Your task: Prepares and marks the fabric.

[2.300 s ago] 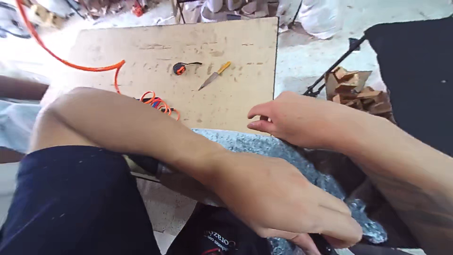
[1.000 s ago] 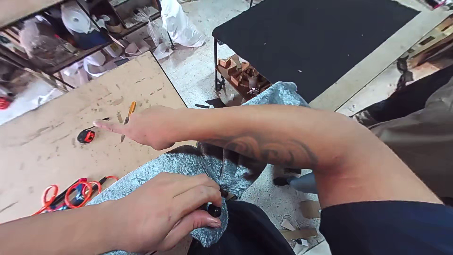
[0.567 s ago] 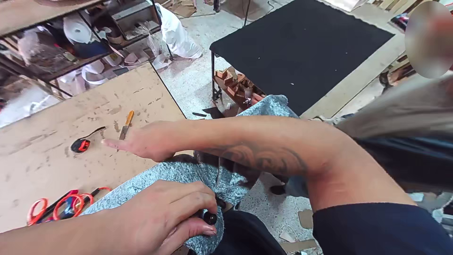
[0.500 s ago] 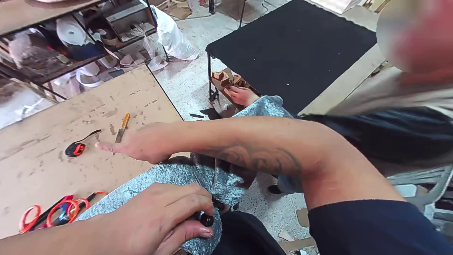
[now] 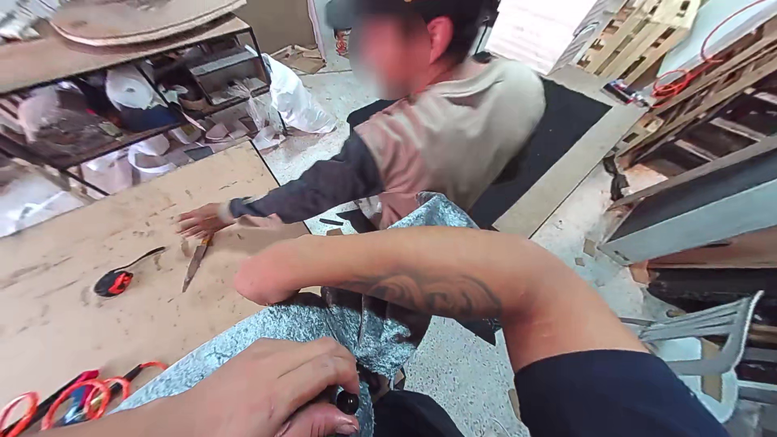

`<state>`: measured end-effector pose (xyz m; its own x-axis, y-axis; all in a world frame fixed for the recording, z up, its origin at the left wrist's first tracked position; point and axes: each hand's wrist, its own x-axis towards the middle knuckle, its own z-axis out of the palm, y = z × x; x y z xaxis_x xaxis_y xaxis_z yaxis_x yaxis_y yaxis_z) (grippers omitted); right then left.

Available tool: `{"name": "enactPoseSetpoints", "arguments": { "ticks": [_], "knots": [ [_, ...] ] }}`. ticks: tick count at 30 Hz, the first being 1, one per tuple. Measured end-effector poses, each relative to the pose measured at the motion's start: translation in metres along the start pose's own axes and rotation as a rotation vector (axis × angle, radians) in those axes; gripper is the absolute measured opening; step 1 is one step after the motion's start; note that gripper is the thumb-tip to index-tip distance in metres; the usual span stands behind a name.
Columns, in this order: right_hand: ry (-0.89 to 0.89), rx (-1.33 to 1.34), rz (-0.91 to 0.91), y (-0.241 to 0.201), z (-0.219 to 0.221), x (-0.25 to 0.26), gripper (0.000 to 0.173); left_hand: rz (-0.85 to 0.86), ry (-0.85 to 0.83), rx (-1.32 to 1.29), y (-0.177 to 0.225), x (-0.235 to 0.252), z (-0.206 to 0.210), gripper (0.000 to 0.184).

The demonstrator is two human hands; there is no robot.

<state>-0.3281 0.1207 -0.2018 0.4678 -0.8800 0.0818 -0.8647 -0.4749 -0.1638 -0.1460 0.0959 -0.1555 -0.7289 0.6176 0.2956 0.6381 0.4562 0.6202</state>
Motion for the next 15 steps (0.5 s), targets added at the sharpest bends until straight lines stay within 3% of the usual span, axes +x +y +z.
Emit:
{"name": "enactPoseSetpoints", "arguments": {
  "ticks": [1,2,3,4,5,6,15],
  "knots": [
    [-0.37,0.039,0.158,-0.024,-0.042,0.002,0.031,-0.001,-0.006,0.002,0.0,0.0,-0.001,0.025],
    [-0.334,0.043,0.117,-0.022,-0.043,-0.002,0.032,-0.002,-0.01,0.003,0.0,0.001,-0.001,0.025],
    [-0.007,0.066,-0.05,-0.004,-0.012,-0.007,0.033,-0.005,-0.013,0.001,0.0,0.002,-0.003,0.025],
    [-0.289,0.114,0.146,-0.019,-0.031,0.004,0.028,-0.008,-0.016,0.001,0.001,0.002,-0.004,0.025],
    [-0.447,0.148,0.296,-0.03,-0.042,0.015,0.025,-0.01,-0.016,0.002,0.001,0.002,-0.004,0.025],
    [-0.496,0.167,0.366,-0.034,-0.044,0.02,0.024,-0.009,-0.016,0.004,0.001,0.002,-0.005,0.025],
    [-0.461,0.217,0.353,-0.032,-0.041,0.017,0.024,-0.002,-0.02,0.011,0.0,0.002,-0.004,0.025]
  ]
}}
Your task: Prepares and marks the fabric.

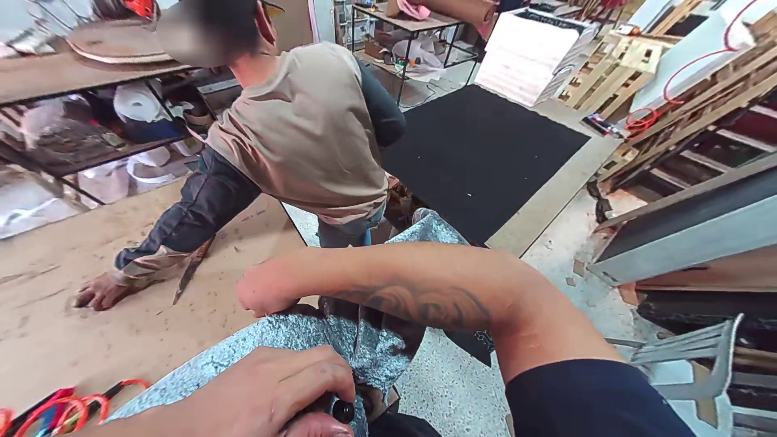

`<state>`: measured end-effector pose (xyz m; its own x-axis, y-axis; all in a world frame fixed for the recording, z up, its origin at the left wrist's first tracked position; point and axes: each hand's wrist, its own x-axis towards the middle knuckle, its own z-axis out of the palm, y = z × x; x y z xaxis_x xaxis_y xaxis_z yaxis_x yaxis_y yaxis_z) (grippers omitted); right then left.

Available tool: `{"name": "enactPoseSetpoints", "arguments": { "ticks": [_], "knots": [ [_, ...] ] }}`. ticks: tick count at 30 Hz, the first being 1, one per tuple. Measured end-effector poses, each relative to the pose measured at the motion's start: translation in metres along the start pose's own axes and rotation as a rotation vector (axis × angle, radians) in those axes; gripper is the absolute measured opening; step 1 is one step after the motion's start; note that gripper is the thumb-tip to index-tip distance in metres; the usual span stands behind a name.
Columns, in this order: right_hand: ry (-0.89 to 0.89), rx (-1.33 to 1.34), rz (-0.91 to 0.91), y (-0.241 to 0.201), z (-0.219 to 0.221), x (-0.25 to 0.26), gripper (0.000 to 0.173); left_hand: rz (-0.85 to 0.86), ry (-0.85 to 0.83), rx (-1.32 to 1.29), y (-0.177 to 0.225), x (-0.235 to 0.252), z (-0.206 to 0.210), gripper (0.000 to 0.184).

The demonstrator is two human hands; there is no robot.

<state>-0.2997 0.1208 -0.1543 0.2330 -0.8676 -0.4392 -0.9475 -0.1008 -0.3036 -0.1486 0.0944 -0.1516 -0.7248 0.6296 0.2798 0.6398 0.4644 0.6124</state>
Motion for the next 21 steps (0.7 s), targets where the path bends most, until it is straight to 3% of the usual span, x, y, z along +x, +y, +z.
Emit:
{"name": "enactPoseSetpoints", "arguments": {
  "ticks": [21],
  "knots": [
    [-0.037,-0.02,0.067,-0.011,-0.002,-0.013,0.029,-0.012,-0.004,-0.03,0.005,0.0,0.006,0.025]
  ]
}}
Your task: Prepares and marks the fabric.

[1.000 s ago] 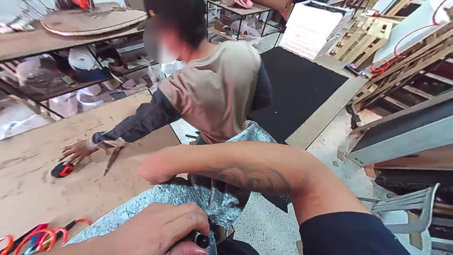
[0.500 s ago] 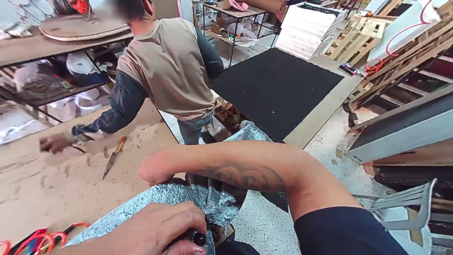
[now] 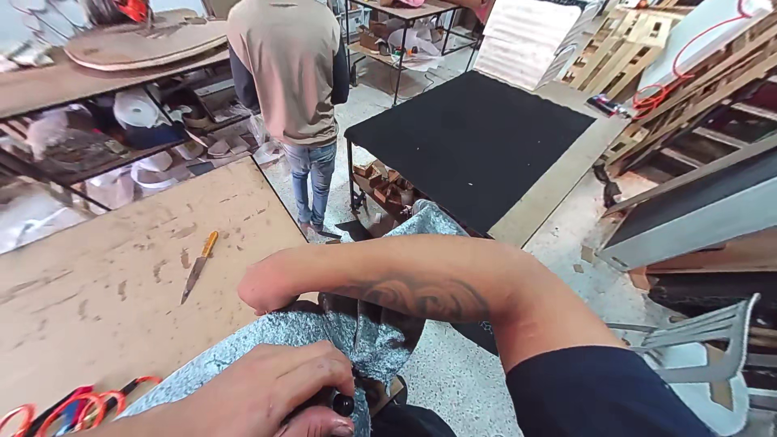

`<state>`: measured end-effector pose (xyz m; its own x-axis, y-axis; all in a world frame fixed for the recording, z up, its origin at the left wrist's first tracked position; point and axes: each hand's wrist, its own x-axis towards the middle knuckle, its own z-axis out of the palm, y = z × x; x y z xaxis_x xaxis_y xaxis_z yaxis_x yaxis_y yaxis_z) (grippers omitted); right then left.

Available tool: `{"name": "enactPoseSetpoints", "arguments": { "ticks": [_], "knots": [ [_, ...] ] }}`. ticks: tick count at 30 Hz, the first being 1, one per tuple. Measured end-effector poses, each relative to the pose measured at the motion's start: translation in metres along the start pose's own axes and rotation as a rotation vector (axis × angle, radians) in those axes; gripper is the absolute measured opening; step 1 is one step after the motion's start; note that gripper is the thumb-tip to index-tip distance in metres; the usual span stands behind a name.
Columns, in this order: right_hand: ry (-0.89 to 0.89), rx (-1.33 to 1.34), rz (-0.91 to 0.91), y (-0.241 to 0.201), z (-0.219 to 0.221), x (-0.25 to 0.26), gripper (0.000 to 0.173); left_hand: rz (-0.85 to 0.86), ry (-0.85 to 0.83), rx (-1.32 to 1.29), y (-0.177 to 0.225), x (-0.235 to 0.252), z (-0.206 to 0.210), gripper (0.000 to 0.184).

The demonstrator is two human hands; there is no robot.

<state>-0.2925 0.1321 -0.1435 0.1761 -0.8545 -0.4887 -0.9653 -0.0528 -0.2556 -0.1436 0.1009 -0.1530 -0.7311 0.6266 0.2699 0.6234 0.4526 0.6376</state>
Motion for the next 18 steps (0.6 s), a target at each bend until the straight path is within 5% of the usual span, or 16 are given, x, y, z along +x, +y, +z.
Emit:
{"name": "enactPoseSetpoints", "arguments": {
  "ticks": [18],
  "knots": [
    [0.012,-0.026,0.003,-0.0058,0.0043,-0.0033,0.028,0.004,0.011,-0.002,0.0049,-0.0007,0.0072,0.025]
  ]
}}
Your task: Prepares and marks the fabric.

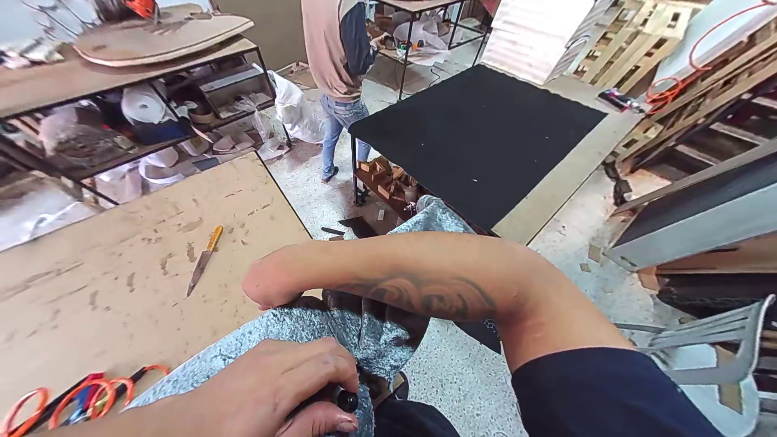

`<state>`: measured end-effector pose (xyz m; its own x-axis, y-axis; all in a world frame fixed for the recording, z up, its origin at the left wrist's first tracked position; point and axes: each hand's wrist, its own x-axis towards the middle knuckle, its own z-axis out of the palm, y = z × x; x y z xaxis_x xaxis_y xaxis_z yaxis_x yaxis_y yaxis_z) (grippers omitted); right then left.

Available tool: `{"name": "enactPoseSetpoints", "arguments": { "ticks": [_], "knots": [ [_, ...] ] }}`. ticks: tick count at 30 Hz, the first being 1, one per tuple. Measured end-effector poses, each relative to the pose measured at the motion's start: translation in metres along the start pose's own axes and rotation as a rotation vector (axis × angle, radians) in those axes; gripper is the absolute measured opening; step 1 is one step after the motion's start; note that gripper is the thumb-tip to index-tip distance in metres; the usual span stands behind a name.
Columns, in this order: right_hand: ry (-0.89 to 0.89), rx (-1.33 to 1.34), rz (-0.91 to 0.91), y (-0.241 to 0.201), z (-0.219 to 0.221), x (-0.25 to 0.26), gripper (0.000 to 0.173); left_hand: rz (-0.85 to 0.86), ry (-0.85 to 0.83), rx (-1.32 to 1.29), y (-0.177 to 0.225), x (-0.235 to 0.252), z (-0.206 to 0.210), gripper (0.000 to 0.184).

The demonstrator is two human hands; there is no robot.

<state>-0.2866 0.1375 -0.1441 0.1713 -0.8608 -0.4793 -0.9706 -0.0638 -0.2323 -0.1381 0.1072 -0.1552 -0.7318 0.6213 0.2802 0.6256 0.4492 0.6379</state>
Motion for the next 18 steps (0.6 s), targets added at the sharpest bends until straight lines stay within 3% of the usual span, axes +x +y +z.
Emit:
{"name": "enactPoseSetpoints", "arguments": {
  "ticks": [4,7,8,10,11,15,18],
  "knots": [
    [-0.005,-0.004,-0.017,0.002,0.0,0.0,0.028,0.0,-0.003,0.005,0.0,0.0,0.001,0.025],
    [0.356,-0.072,-0.372,0.057,0.046,0.047,0.031,-0.002,-0.006,-0.004,-0.001,-0.001,0.001,0.025],
    [0.351,-0.074,-0.369,0.057,0.046,0.048,0.031,-0.004,-0.005,-0.002,-0.001,-0.001,0.001,0.025],
    [0.059,-0.05,-0.101,0.018,0.012,0.015,0.029,-0.01,-0.009,0.011,0.001,0.0,0.0,0.025],
    [0.002,-0.026,-0.007,0.004,0.003,0.005,0.027,-0.013,-0.014,0.014,0.001,0.0,-0.001,0.025],
    [0.053,0.006,-0.003,0.004,0.007,0.004,0.023,-0.039,-0.052,-0.001,0.006,0.003,-0.005,0.025],
    [0.364,0.038,-0.267,0.048,0.061,0.075,0.022,-0.064,-0.073,-0.024,0.009,0.004,-0.007,0.024]
  ]
}}
